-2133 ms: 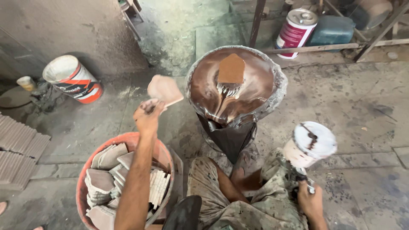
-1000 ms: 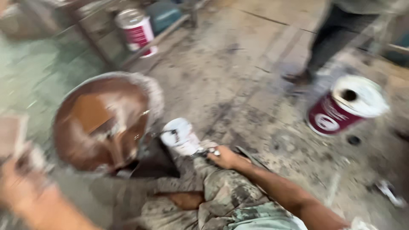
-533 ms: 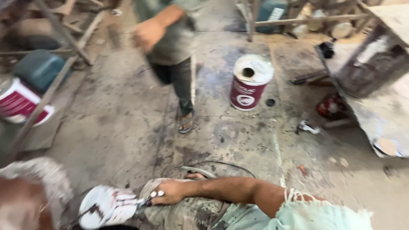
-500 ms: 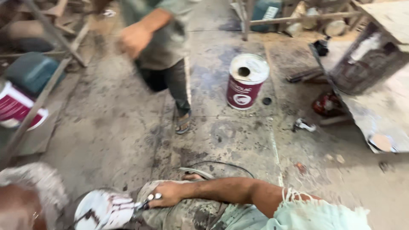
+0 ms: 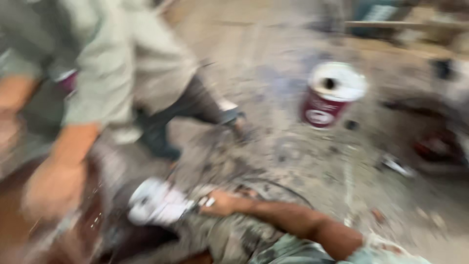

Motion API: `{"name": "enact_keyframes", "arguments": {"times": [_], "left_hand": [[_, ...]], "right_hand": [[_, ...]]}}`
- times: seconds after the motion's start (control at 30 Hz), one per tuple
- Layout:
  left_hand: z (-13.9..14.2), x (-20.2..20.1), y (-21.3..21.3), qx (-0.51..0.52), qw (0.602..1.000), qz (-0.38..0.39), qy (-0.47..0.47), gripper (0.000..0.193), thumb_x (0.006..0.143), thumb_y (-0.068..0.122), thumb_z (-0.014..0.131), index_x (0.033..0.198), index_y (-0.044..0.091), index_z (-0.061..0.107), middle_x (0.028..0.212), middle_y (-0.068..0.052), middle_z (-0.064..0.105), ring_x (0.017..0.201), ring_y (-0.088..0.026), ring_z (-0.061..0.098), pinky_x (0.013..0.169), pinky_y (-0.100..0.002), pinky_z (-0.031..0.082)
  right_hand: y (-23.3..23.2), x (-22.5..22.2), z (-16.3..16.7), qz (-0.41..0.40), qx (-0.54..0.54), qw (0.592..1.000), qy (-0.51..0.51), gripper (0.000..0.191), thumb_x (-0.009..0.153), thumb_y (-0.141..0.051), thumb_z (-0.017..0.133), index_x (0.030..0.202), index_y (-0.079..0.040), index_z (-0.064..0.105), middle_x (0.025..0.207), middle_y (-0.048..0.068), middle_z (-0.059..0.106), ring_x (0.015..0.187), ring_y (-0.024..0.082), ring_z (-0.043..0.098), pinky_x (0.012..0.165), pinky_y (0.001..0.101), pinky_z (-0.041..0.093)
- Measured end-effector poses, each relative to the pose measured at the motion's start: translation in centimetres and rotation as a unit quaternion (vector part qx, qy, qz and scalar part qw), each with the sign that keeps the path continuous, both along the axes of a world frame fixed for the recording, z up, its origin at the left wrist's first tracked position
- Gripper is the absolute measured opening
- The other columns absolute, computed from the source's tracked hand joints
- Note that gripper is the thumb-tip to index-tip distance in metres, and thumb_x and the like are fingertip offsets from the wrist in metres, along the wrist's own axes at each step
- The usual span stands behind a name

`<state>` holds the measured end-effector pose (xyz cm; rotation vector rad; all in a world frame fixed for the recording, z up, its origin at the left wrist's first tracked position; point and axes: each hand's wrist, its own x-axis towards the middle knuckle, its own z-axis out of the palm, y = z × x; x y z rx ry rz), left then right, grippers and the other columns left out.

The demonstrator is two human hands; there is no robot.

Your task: The person repeatedly picks small tiles from a red basin, places them on a rotating stand, and sprays them with a paint gun. A coworker assists by flipping the tiles to coat both sides. The person continues this cycle throughout the clip.

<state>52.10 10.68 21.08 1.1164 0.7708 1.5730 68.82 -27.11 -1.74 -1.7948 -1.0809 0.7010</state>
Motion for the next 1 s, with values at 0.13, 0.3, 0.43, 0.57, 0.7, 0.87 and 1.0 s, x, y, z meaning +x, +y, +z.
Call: {"name": "enact_keyframes", "arguments": {"times": [0.13, 0.3, 0.43, 0.57, 0.7, 0.87, 1.0], "left_hand": [[0.0, -14.6, 2.8, -0.009, 0.999, -0.008, -0.042, 0.040, 0.088, -0.014, 0.078, 0.124, -0.007, 0.062, 0.104, -0.017, 0.072, 0.086, -0.027, 0.077, 0.077, -0.035, 0.066], [-2.1, -15.2, 5.3, -0.028, 0.998, -0.018, -0.061, 0.044, 0.084, -0.012, 0.076, 0.126, -0.007, 0.061, 0.100, -0.021, 0.073, 0.081, -0.029, 0.078, 0.074, -0.036, 0.066], [-1.4, -16.6, 4.7, -0.063, 0.994, -0.018, -0.089, 0.050, 0.085, -0.010, 0.076, 0.130, -0.006, 0.055, 0.101, -0.016, 0.073, 0.078, -0.027, 0.076, 0.072, -0.034, 0.064], [-0.6, -16.3, 5.1, -0.124, 0.991, -0.030, -0.035, 0.050, 0.086, -0.006, 0.071, 0.133, 0.000, 0.055, 0.098, -0.016, 0.074, 0.074, -0.023, 0.075, 0.066, -0.029, 0.061], [-2.5, -13.1, 5.9, -0.145, 0.988, -0.045, 0.028, 0.037, 0.087, -0.007, 0.071, 0.123, -0.011, 0.065, 0.095, -0.016, 0.076, 0.076, -0.021, 0.077, 0.068, -0.029, 0.065], [-4.8, -7.7, 6.3, -0.076, 0.989, -0.121, 0.019, 0.042, 0.086, -0.007, 0.072, 0.127, -0.010, 0.062, 0.090, -0.009, 0.074, 0.071, -0.015, 0.071, 0.063, -0.027, 0.062], [-5.9, -6.3, 6.5, -0.063, 0.990, -0.033, 0.121, 0.037, 0.087, 0.006, 0.082, 0.119, -0.009, 0.069, 0.088, -0.009, 0.072, 0.067, -0.014, 0.068, 0.060, -0.027, 0.055]], "right_hand": [[0.5, 1.6, 0.0, -0.037, -0.037, 0.998, 0.026, 0.038, 0.092, -0.034, 0.065, 0.121, -0.011, 0.071, 0.095, 0.011, 0.077, 0.083, 0.022, 0.072, 0.076, 0.0389, 0.058], [2.2, 2.8, -2.4, -0.097, -0.133, 0.986, -0.031, 0.049, 0.096, -0.041, 0.064, 0.109, 0.006, 0.065, 0.090, 0.018, 0.070, 0.083, 0.027, 0.066, 0.076, 0.0431, 0.052], [3.0, 1.5, -3.6, -0.073, -0.050, 0.996, 0.003, 0.042, 0.096, -0.037, 0.062, 0.099, 0.004, 0.066, 0.078, 0.009, 0.067, 0.074, 0.017, 0.059, 0.066, 0.0379, 0.051], [3.9, 1.7, -3.4, -0.050, -0.074, 0.996, 0.024, 0.042, 0.100, -0.038, 0.059, 0.093, 0.003, 0.067, 0.069, 0.004, 0.060, 0.064, 0.013, 0.051, 0.058, 0.0357, 0.044], [4.3, 2.6, -4.1, -0.026, -0.061, 0.996, 0.061, 0.045, 0.102, -0.038, 0.058, 0.087, 0.003, 0.065, 0.062, 0.001, 0.052, 0.057, 0.012, 0.044, 0.051, 0.0344, 0.037], [4.6, 3.6, -6.2, -0.038, -0.060, 0.996, 0.046, 0.043, 0.101, -0.039, 0.059, 0.092, 0.002, 0.068, 0.065, 0.001, 0.056, 0.061, 0.010, 0.046, 0.053, 0.0331, 0.041], [4.2, 3.5, -6.8, -0.116, -0.063, 0.991, -0.006, 0.043, 0.099, -0.040, 0.065, 0.107, 0.003, 0.061, 0.077, 0.003, 0.066, 0.069, 0.010, 0.059, 0.061, 0.0276, 0.050]]}}
